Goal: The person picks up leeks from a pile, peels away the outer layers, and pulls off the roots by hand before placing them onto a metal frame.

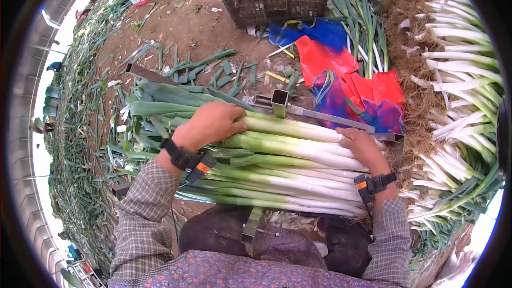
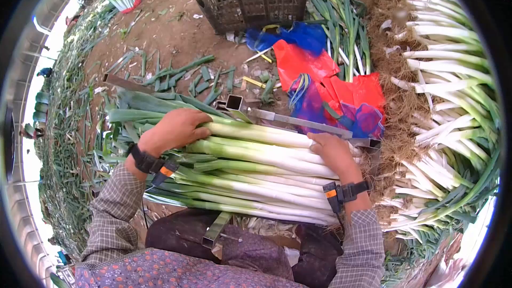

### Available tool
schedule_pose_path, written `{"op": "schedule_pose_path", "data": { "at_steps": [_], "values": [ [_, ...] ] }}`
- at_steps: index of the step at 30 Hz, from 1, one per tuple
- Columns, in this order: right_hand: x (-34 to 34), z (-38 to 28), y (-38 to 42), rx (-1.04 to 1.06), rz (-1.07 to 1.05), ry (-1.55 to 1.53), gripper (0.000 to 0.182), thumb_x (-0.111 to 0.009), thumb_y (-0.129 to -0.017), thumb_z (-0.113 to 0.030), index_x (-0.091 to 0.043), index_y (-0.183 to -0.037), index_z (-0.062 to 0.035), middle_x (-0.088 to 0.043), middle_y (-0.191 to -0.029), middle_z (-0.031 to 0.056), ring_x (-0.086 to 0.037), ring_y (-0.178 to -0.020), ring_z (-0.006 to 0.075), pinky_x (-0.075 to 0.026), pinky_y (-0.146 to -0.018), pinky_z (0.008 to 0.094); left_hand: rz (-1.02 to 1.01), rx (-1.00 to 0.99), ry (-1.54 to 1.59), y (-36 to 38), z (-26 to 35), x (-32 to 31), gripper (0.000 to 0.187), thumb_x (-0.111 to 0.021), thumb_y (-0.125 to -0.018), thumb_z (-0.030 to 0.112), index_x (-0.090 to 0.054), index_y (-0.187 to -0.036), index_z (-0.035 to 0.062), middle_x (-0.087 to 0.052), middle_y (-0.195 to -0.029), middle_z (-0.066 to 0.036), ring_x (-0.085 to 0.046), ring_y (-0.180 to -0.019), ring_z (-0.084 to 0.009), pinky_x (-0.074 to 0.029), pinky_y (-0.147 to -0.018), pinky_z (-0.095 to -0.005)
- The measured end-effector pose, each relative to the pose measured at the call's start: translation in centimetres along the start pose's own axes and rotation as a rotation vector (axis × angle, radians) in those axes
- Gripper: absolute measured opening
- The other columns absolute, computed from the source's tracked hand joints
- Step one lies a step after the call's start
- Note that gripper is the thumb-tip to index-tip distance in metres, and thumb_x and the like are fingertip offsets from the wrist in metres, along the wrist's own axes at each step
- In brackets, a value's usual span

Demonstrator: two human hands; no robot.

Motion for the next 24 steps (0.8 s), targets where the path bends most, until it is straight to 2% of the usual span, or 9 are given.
{"op": "schedule_pose_path", "data": {
  "at_steps": [5, 10, 13, 15, 17, 18, 19, 21, 24],
  "values": [
    [0.4, 0.1, -0.4, -0.096, -0.013, -0.022, 0.037, -0.061, -0.088, -0.021, -0.065, -0.123, -0.0088, -0.066, -0.118, 0.0177, -0.061, -0.110, 0.0335, -0.045, -0.097, 0.0375, -0.049, -0.008, 0.056, -1.8, -1.3, -2.2, 0.037, -0.057, -0.093, 0.032, -0.063, -0.120, 0.0074, -0.065, -0.110, -0.018, -0.061, -0.103, -0.0381, -0.048, -0.088, -0.0471],
    [-0.3, 0.7, -0.5, -0.018, 0.003, -0.048, 0.037, -0.059, -0.088, -0.020, -0.065, -0.123, -0.0082, -0.067, -0.116, 0.0182, -0.062, -0.110, 0.0338, -0.046, -0.096, 0.0385, -0.412, 0.103, -0.058, -3.1, -1.0, -3.0, 0.038, -0.054, -0.094, 0.033, -0.063, -0.119, 0.0074, -0.064, -0.110, -0.020, -0.060, -0.104, -0.0386, -0.048, -0.087, -0.0487],
    [-0.9, 0.8, -0.7, 0.023, 0.008, 0.041, 0.037, -0.058, -0.087, -0.018, -0.065, -0.122, -0.0082, -0.067, -0.117, 0.0177, -0.062, -0.109, 0.0337, -0.046, -0.096, 0.0401, -0.173, -0.035, -0.064, -2.3, -0.2, -2.7, 0.037, -0.059, -0.090, 0.034, -0.065, -0.114, 0.0061, -0.063, -0.106, -0.019, -0.059, -0.104, -0.0378, -0.047, -0.086, -0.0485],
    [-3.4, 3.5, -2.4, 0.210, 0.120, 0.057, 0.038, -0.059, -0.086, -0.023, -0.065, -0.123, -0.0120, -0.068, -0.114, 0.0145, -0.063, -0.106, 0.0346, -0.046, -0.096, 0.0448, 0.125, -0.171, -0.103, -1.9, 1.6, -0.4, 0.038, -0.065, -0.086, 0.037, -0.066, -0.104, 0.0040, -0.061, -0.098, -0.017, -0.058, -0.094, -0.0368, -0.047, -0.080, -0.0477],
    [-3.6, 3.7, -2.3, 0.116, 0.074, 0.143, 0.038, -0.058, -0.087, -0.023, -0.064, -0.124, -0.0173, -0.068, -0.113, 0.0144, -0.062, -0.108, 0.0336, -0.047, -0.091, 0.0481, 0.012, -0.114, -0.027, -3.0, 0.0, -1.8, 0.038, -0.072, -0.079, 0.034, -0.068, -0.102, 0.0042, -0.062, -0.097, -0.020, -0.058, -0.093, -0.0381, -0.047, -0.080, -0.0463],
    [-2.9, 3.0, -1.9, 0.178, 0.181, 0.088, 0.036, -0.058, -0.086, -0.022, -0.066, -0.121, -0.0184, -0.068, -0.109, 0.0138, -0.063, -0.105, 0.0332, -0.047, -0.088, 0.0511, -0.024, -0.067, 0.160, -3.6, 0.3, -1.3, 0.037, -0.074, -0.077, 0.030, -0.068, -0.104, 0.0043, -0.065, -0.095, -0.021, -0.061, -0.091, -0.0399, -0.048, -0.078, -0.0472],
    [-1.9, 2.2, -1.5, 0.062, 0.102, 0.035, 0.036, -0.059, -0.084, -0.024, -0.067, -0.119, -0.0152, -0.068, -0.109, 0.0137, -0.062, -0.105, 0.0338, -0.046, -0.090, 0.0471, -0.159, 0.061, 0.069, -3.9, -0.3, -1.6, 0.037, -0.073, -0.076, 0.027, -0.068, -0.105, 0.0041, -0.067, -0.092, -0.023, -0.062, -0.086, -0.0430, -0.050, -0.075, -0.0470],
    [-1.1, 1.1, -0.7, 0.044, 0.130, 0.094, 0.035, -0.059, -0.084, -0.028, -0.068, -0.116, -0.0160, -0.068, -0.107, 0.0121, -0.062, -0.105, 0.0334, -0.046, -0.087, 0.0483, -0.211, 0.065, 0.067, -4.2, -3.5, -3.6, 0.036, -0.073, -0.076, 0.025, -0.069, -0.105, 0.0036, -0.069, -0.087, -0.020, -0.066, -0.078, -0.0379, -0.051, -0.072, -0.0433],
    [-0.9, 1.6, -0.7, 0.005, 0.128, 0.009, 0.031, -0.059, -0.084, -0.029, -0.069, -0.111, -0.0159, -0.068, -0.107, 0.0106, -0.062, -0.104, 0.0316, -0.045, -0.086, 0.0493, -0.337, 0.291, 0.270, -4.2, -2.6, -2.2, 0.035, -0.072, -0.077, 0.022, -0.069, -0.106, 0.0039, -0.070, -0.084, -0.015, -0.067, -0.074, -0.0283, -0.052, -0.072, -0.0400]
  ]
}}
Point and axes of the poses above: each hand's wrist, its own y-axis away from the middle knuckle, its own x-axis out of the back of the hand, z = x × y, the point moved 9 cm from there along -y, towards the middle knuckle
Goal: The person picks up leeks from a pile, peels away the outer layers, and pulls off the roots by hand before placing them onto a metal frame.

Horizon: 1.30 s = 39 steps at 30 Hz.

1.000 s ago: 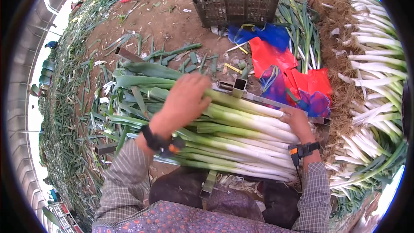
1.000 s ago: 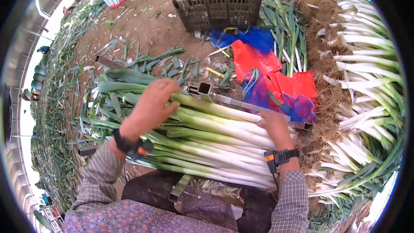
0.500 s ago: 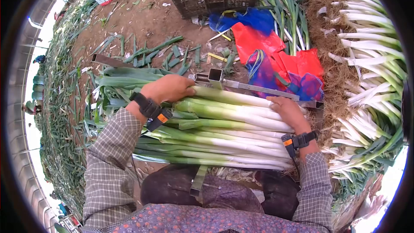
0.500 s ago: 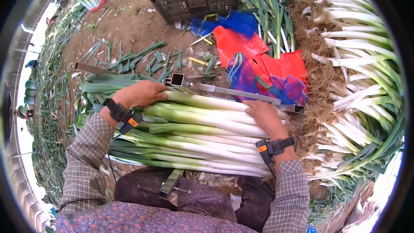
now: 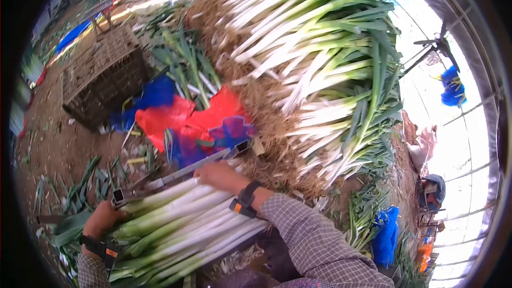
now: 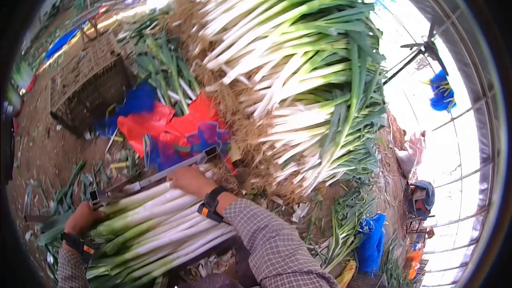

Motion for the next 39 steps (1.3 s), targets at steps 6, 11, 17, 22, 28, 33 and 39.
{"op": "schedule_pose_path", "data": {
  "at_steps": [6, 11, 17, 22, 28, 33, 39],
  "values": [
    [0.9, -0.2, 0.4, 0.017, 0.079, -0.017, 0.031, -0.059, -0.084, -0.028, -0.070, -0.111, -0.0154, -0.069, -0.107, 0.0105, -0.063, -0.103, 0.0305, -0.046, -0.087, 0.0478, 0.030, -0.319, -0.216, 0.7, 2.0, -1.1, 0.038, -0.060, -0.085, 0.032, -0.065, -0.117, 0.0116, -0.068, -0.095, -0.021, -0.065, -0.089, -0.0393, -0.051, -0.080, -0.0460],
    [0.7, -0.9, 1.2, 0.060, 0.097, -0.016, 0.030, -0.060, -0.084, -0.027, -0.072, -0.109, -0.0150, -0.071, -0.104, 0.0094, -0.065, -0.099, 0.0300, -0.047, -0.086, 0.0472, 0.042, -0.248, -0.227, -1.3, 0.4, -2.9, 0.038, -0.053, -0.089, 0.034, -0.061, -0.118, 0.0103, -0.066, -0.103, -0.021, -0.063, -0.097, -0.0412, -0.050, -0.081, -0.0493],
    [-0.6, 0.3, 0.4, 0.045, 0.133, -0.048, 0.027, -0.058, -0.083, -0.024, -0.072, -0.105, -0.0145, -0.070, -0.100, 0.0109, -0.064, -0.098, 0.0310, -0.046, -0.083, 0.0465, 0.032, -0.235, -0.254, -1.2, 2.2, -2.6, 0.037, -0.054, -0.092, 0.033, -0.063, -0.122, 0.0142, -0.067, -0.114, -0.017, -0.064, -0.103, -0.0363, -0.051, -0.085, -0.0427],
    [4.3, -1.0, 1.5, 0.270, 0.225, -0.508, 0.027, -0.063, -0.085, -0.021, -0.067, -0.106, -0.0045, -0.070, -0.097, 0.0129, -0.065, -0.094, 0.0312, -0.050, -0.082, 0.0391, -0.002, -0.550, 0.043, -3.8, 3.0, -3.4, 0.037, -0.060, -0.093, 0.021, -0.060, -0.128, 0.0087, -0.066, -0.121, -0.011, -0.063, -0.110, -0.0238, -0.048, -0.095, -0.0368],
    [26.5, 11.3, 6.9, -0.008, 0.921, -0.821, 0.029, -0.056, -0.096, -0.028, -0.065, -0.105, -0.0027, -0.066, -0.085, 0.0065, -0.065, -0.067, 0.0160, -0.054, -0.058, 0.0283, -0.026, -0.648, 0.188, -4.0, 4.1, -3.6, 0.033, -0.062, -0.091, 0.016, -0.064, -0.122, 0.0061, -0.068, -0.117, -0.011, -0.064, -0.105, -0.0212, -0.049, -0.093, -0.0353],
    [33.5, 24.6, 5.6, -0.411, 1.307, -1.082, 0.032, -0.060, -0.093, -0.021, -0.060, -0.113, 0.0040, -0.065, -0.084, 0.0128, -0.066, -0.068, 0.0212, -0.057, -0.057, 0.0310, 0.136, -0.542, 0.165, -3.2, 2.7, -2.7, 0.029, -0.063, -0.088, 0.018, -0.068, -0.113, 0.0068, -0.070, -0.110, -0.014, -0.067, -0.102, -0.0284, -0.050, -0.089, -0.0376],
    [38.1, 23.6, 5.1, -0.768, 1.359, -0.184, 0.043, -0.062, -0.087, -0.030, -0.065, -0.095, 0.0118, -0.068, -0.101, 0.0293, -0.066, -0.094, 0.0391, -0.050, -0.083, 0.0443, 0.242, -0.292, -0.013, -3.7, -0.8, -2.2, 0.027, -0.062, -0.083, 0.026, -0.068, -0.105, 0.0112, -0.068, -0.100, -0.019, -0.062, -0.097, -0.0408, -0.051, -0.082, -0.0458]
  ]
}}
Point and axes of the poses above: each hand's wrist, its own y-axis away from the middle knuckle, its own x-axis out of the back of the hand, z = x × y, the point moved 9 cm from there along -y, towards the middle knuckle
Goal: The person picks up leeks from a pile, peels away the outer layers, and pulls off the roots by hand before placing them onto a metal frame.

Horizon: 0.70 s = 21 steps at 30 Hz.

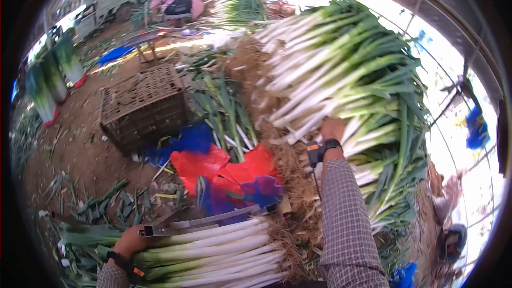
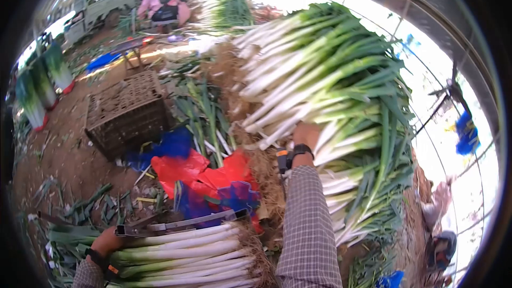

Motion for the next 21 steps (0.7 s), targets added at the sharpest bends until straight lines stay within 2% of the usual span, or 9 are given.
{"op": "schedule_pose_path", "data": {
  "at_steps": [2, 4, 5, 9, 10, 14, 16, 18, 21],
  "values": [
    [1.5, -1.0, 1.1, -0.053, -0.094, -0.054, 0.046, -0.065, -0.084, -0.033, -0.065, -0.094, 0.0125, -0.066, -0.105, 0.0308, -0.066, -0.095, 0.0402, -0.048, -0.085, 0.0443, 0.000, 0.054, -0.057, 0.5, 0.3, 0.4, 0.027, -0.061, -0.084, 0.028, -0.067, -0.105, 0.0114, -0.068, -0.098, -0.019, -0.062, -0.095, -0.0409, -0.051, -0.081, -0.0474],
    [-1.3, 4.6, -3.6, -0.069, -0.008, -0.351, 0.032, -0.066, -0.080, -0.025, -0.061, -0.091, 0.0053, -0.062, -0.074, 0.0143, -0.061, -0.064, 0.0264, -0.049, -0.054, 0.0381, 0.034, 0.070, -0.075, 0.6, -0.4, 0.2, 0.028, -0.061, -0.085, 0.029, -0.065, -0.106, 0.0107, -0.068, -0.097, -0.018, -0.063, -0.094, -0.0404, -0.051, -0.081, -0.0493],
    [1.4, 2.1, -0.4, -0.194, -0.066, -0.421, 0.025, -0.067, -0.079, -0.022, -0.057, -0.085, 0.0000, -0.053, -0.064, 0.0065, -0.051, -0.053, 0.0187, -0.042, -0.044, 0.0335, 0.034, 0.079, -0.097, 0.6, -0.2, 0.3, 0.028, -0.061, -0.085, 0.029, -0.065, -0.105, 0.0106, -0.068, -0.097, -0.017, -0.063, -0.093, -0.0403, -0.051, -0.081, -0.0494],
    [3.4, 3.3, 2.1, -0.371, -0.176, -1.281, 0.017, -0.059, -0.085, -0.021, -0.052, -0.073, -0.0116, -0.049, -0.061, 0.0026, -0.050, -0.054, 0.0185, -0.044, -0.050, 0.0346, 0.038, 0.079, -0.115, 0.9, 1.8, 1.3, 0.031, -0.062, -0.085, 0.034, -0.067, -0.104, 0.0110, -0.069, -0.098, -0.017, -0.064, -0.094, -0.0396, -0.051, -0.082, -0.0499],
    [3.8, 4.6, 2.4, -0.364, -0.374, -1.326, 0.013, -0.057, -0.087, -0.018, -0.052, -0.079, -0.0091, -0.052, -0.071, 0.0035, -0.050, -0.058, 0.0179, -0.046, -0.055, 0.0327, 0.029, 0.079, -0.120, 1.1, 2.2, 1.4, 0.031, -0.062, -0.085, 0.035, -0.067, -0.104, 0.0112, -0.069, -0.099, -0.017, -0.064, -0.095, -0.0394, -0.051, -0.082, -0.0498],
    [10.9, 3.1, 7.3, -0.391, -0.370, -1.382, 0.016, -0.053, -0.095, -0.016, -0.047, -0.083, -0.0085, -0.048, -0.071, 0.0011, -0.046, -0.057, 0.0118, -0.043, -0.050, 0.0275, 0.055, 0.090, -0.079, 1.2, 2.1, 1.5, 0.035, -0.063, -0.084, 0.037, -0.068, -0.107, 0.0122, -0.069, -0.100, -0.018, -0.064, -0.097, -0.0387, -0.051, -0.084, -0.0490],
    [14.2, -1.1, 10.2, -0.428, -0.741, -1.730, 0.015, -0.050, -0.098, -0.015, -0.047, -0.086, -0.0069, -0.047, -0.072, 0.0001, -0.046, -0.058, 0.0088, -0.041, -0.049, 0.0242, 0.044, 0.066, -0.075, 1.2, 2.7, 2.1, 0.037, -0.064, -0.083, 0.038, -0.067, -0.111, 0.0130, -0.069, -0.100, -0.018, -0.064, -0.097, -0.0390, -0.051, -0.084, -0.0489],
    [18.0, -4.4, 14.0, -0.594, -0.757, -1.893, 0.017, -0.048, -0.100, -0.017, -0.046, -0.089, -0.0042, -0.046, -0.069, -0.0009, -0.045, -0.057, 0.0075, -0.043, -0.049, 0.0232, 0.081, 0.056, -0.040, 2.2, 3.9, 3.5, 0.045, -0.066, -0.083, 0.038, -0.064, -0.118, 0.0099, -0.066, -0.111, -0.022, -0.062, -0.104, -0.0396, -0.050, -0.088, -0.0465],
    [21.9, -7.1, 17.4, -0.559, -0.953, -1.975, 0.019, -0.051, -0.100, -0.020, -0.047, -0.094, -0.0031, -0.048, -0.071, 0.0003, -0.049, -0.059, 0.0091, -0.049, -0.052, 0.0262, 0.168, 0.046, -0.035, 4.6, 4.3, 4.8, 0.053, -0.066, -0.083, 0.039, -0.059, -0.126, 0.0090, -0.058, -0.127, -0.025, -0.057, -0.114, -0.0401, -0.046, -0.098, -0.0443]
  ]
}}
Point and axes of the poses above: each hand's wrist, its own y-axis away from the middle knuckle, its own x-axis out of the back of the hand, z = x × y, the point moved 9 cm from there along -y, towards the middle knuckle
